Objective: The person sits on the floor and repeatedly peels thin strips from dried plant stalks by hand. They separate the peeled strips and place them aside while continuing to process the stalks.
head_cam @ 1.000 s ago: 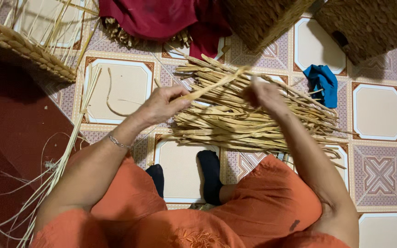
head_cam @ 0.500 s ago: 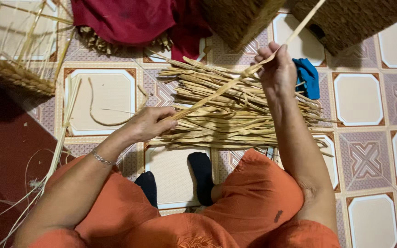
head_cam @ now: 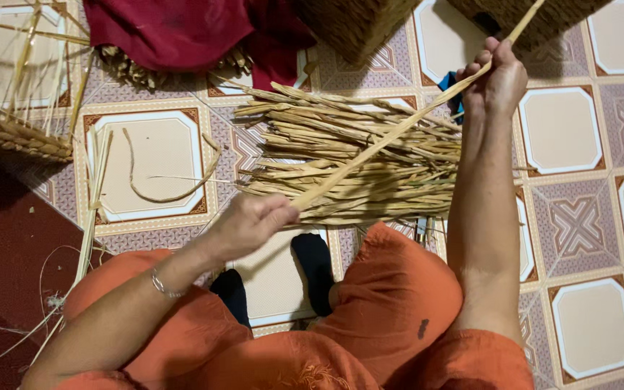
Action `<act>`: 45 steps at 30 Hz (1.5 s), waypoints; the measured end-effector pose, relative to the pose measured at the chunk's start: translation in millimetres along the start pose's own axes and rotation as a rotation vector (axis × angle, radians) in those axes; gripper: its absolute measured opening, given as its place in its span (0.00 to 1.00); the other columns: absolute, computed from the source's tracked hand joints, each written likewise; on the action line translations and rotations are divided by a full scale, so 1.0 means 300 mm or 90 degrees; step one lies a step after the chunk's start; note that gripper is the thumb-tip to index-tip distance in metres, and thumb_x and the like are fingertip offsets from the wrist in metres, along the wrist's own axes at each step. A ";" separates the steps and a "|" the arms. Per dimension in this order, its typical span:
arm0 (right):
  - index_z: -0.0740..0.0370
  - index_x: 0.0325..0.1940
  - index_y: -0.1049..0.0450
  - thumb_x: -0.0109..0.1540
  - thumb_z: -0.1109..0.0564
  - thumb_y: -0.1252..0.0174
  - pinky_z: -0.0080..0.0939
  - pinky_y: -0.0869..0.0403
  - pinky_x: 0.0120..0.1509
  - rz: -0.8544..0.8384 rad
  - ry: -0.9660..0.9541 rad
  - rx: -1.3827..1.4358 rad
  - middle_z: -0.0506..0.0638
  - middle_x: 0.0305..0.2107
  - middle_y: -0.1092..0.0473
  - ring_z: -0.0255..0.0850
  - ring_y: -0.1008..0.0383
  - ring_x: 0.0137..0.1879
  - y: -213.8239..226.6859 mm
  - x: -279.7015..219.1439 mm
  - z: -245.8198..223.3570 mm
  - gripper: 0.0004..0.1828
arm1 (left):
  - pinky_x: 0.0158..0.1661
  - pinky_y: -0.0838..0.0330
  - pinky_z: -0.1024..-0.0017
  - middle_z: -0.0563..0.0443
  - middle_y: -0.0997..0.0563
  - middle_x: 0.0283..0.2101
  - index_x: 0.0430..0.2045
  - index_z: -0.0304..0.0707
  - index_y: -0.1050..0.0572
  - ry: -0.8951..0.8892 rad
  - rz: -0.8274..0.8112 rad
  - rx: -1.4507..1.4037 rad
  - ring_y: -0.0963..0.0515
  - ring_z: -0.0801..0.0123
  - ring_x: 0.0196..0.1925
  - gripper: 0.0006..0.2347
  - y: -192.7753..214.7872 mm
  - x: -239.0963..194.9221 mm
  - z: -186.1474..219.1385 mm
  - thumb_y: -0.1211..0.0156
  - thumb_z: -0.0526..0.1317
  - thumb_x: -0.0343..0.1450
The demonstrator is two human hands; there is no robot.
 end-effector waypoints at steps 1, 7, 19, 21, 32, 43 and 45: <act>0.68 0.42 0.27 0.73 0.52 0.52 0.46 0.31 0.33 0.019 0.005 -0.011 0.47 0.19 0.34 0.40 0.34 0.22 0.029 0.019 0.004 0.16 | 0.13 0.30 0.78 0.61 0.24 0.18 0.29 0.38 0.21 -0.072 0.010 0.085 0.28 0.80 0.14 0.11 -0.025 0.001 0.046 0.48 0.43 0.76; 0.68 0.37 0.25 0.70 0.58 0.52 0.39 0.37 0.22 0.150 0.022 -0.033 0.44 0.14 0.37 0.34 0.42 0.16 0.123 0.054 0.018 0.13 | 0.14 0.31 0.69 0.52 0.28 0.13 0.18 0.38 0.29 -0.302 0.065 0.273 0.26 0.67 0.13 0.13 -0.126 -0.030 0.251 0.41 0.38 0.76; 0.72 0.37 0.25 0.64 0.64 0.47 0.39 0.34 0.19 0.192 0.116 -0.139 0.50 0.17 0.29 0.34 0.36 0.17 0.225 0.067 0.014 0.07 | 0.08 0.38 0.79 0.57 0.30 0.13 0.30 0.33 0.23 -0.331 0.043 0.375 0.31 0.72 0.10 0.09 -0.153 0.005 0.136 0.45 0.37 0.78; 0.70 0.37 0.26 0.64 0.63 0.47 0.40 0.29 0.21 0.172 0.092 -0.219 0.51 0.20 0.25 0.35 0.30 0.20 0.250 0.049 -0.002 0.07 | 0.11 0.39 0.83 0.57 0.31 0.16 0.35 0.32 0.23 -0.287 0.072 0.300 0.32 0.74 0.13 0.08 -0.094 0.062 0.053 0.50 0.37 0.78; 0.62 0.29 0.17 0.51 0.31 0.28 0.55 0.23 0.38 0.155 -0.016 -1.401 0.57 0.28 0.24 0.50 0.22 0.34 0.596 -0.109 0.020 0.30 | 0.43 0.22 0.55 0.35 0.18 0.38 0.58 0.51 0.28 0.409 -0.145 0.248 0.19 0.40 0.39 0.13 -0.018 0.188 -0.457 0.54 0.42 0.80; 0.57 0.42 0.21 0.59 0.53 0.31 0.50 0.25 0.49 -0.343 0.414 -1.143 0.57 0.41 0.25 0.52 0.26 0.48 0.054 -0.245 0.673 0.11 | 0.63 0.31 0.60 0.42 0.25 0.57 0.68 0.49 0.37 0.313 -0.216 0.446 0.28 0.59 0.60 0.22 -0.090 0.202 -0.517 0.49 0.40 0.76; 0.56 0.43 0.21 0.57 0.56 0.31 0.50 0.25 0.49 -0.377 0.389 -1.228 0.57 0.43 0.25 0.52 0.27 0.50 0.061 -0.256 0.744 0.12 | 0.66 0.41 0.55 0.41 0.34 0.65 0.71 0.49 0.42 0.309 -0.233 0.449 0.36 0.57 0.67 0.25 -0.098 0.190 -0.523 0.50 0.40 0.75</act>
Point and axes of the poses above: each hand's wrist, its own x-axis towards the middle knuckle, its own y-axis out of the back of the hand, z = x × y, the point moved 9 cm from there along x, towards the middle knuckle
